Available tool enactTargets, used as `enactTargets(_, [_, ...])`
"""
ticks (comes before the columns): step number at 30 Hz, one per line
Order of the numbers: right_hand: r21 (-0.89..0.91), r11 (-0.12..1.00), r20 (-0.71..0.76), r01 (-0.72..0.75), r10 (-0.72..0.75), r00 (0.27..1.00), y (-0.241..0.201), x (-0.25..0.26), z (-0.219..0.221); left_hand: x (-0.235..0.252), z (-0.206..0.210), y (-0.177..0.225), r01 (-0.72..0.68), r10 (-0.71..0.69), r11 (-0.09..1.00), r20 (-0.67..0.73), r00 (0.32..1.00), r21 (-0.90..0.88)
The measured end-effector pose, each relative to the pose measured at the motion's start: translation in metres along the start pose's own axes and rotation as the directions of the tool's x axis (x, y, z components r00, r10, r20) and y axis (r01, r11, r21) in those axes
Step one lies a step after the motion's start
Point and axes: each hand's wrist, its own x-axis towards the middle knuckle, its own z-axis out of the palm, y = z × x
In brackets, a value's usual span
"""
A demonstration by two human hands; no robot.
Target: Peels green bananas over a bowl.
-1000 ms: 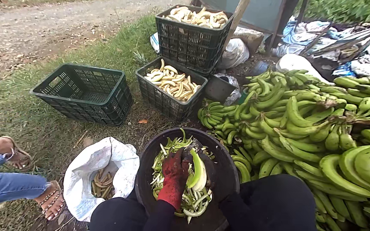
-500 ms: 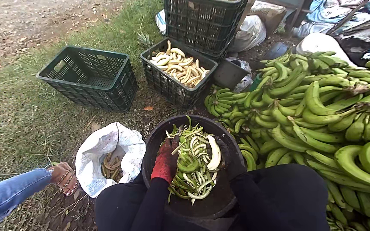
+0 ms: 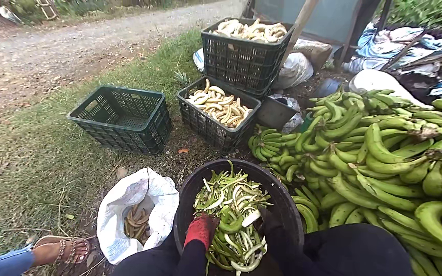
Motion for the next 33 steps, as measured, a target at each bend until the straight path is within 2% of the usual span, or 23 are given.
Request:
enactTargets(2, [0.277, 0.959, 0.104, 0.052, -0.084, 0.991, -0.083, -0.012, 0.034, 0.001, 0.0, 0.003, -0.03, 0.03, 0.999, 0.003, 1.0, -0.034])
enactTargets(4, [0.615, 0.788, 0.315, -0.007, -0.237, 0.919, -0.168, -0.038, 0.057, -0.002, -0.004, 0.007, -0.053, 0.053, 0.995, -0.001, 0.999, -0.08])
enactTargets(5, [0.705, 0.709, 0.36, -0.032, -0.317, 0.877, -0.204, -0.056, 0.063, -0.004, -0.008, 0.009, -0.066, 0.066, 0.992, -0.004, 0.998, -0.111])
enactTargets(7, [0.782, 0.62, 0.368, -0.061, -0.381, 0.848, -0.249, -0.085, 0.068, -0.01, -0.017, 0.012, -0.102, 0.097, 0.972, -0.032, 0.995, -0.214])
enactTargets(9, [0.769, 0.638, 0.375, -0.049, -0.387, 0.843, -0.254, -0.086, 0.066, -0.017, -0.028, 0.015, -0.162, 0.138, 0.925, -0.094, 0.986, -0.344])
enactTargets(12, [0.577, 0.816, 0.35, 0.024, -0.274, 0.896, -0.195, -0.045, 0.055, -0.027, -0.045, 0.014, -0.259, 0.186, 0.81, -0.189, 0.964, -0.526])
enactTargets(15, [0.207, 0.978, 0.226, 0.015, -0.063, 0.972, -0.097, -0.019, 0.033, -0.045, -0.062, 0.008, -0.359, 0.21, 0.702, -0.303, 0.93, -0.616])
enactTargets(17, [-0.031, 0.999, 0.152, -0.041, 0.045, 0.987, -0.032, -0.007, 0.017, -0.061, -0.076, 0.003, -0.403, 0.22, 0.671, -0.352, 0.91, -0.622])
enactTargets(19, [-0.221, 0.972, 0.142, -0.08, 0.113, 0.983, 0.026, 0.015, 0.005, -0.075, -0.087, -0.002, -0.436, 0.223, 0.674, -0.398, 0.89, -0.596])
enactTargets(21, [-0.295, 0.946, 0.194, -0.136, 0.199, 0.96, 0.069, 0.032, -0.003, -0.084, -0.095, -0.006, -0.457, 0.224, 0.678, -0.429, 0.875, -0.576])
enactTargets(23, [-0.251, 0.949, 0.203, -0.193, 0.247, 0.948, 0.092, 0.029, 0.003, -0.09, -0.101, -0.008, -0.46, 0.226, 0.697, -0.441, 0.869, -0.55])
enactTargets(26, [-0.148, 0.948, 0.098, -0.28, 0.296, 0.95, 0.105, 0.025, 0.032, -0.092, -0.102, -0.007, -0.455, 0.238, 0.736, -0.437, 0.867, -0.501])
enactTargets(29, [-0.225, 0.939, 0.01, -0.261, 0.27, 0.963, 0.12, 0.044, 0.048, -0.091, -0.101, -0.005, -0.463, 0.27, 0.742, -0.415, 0.869, -0.486])
enactTargets(33, [-0.341, 0.915, -0.015, -0.215, 0.223, 0.975, 0.105, 0.031, 0.058, -0.088, -0.106, 0.0, -0.442, 0.29, 0.799, -0.383, 0.877, -0.407])
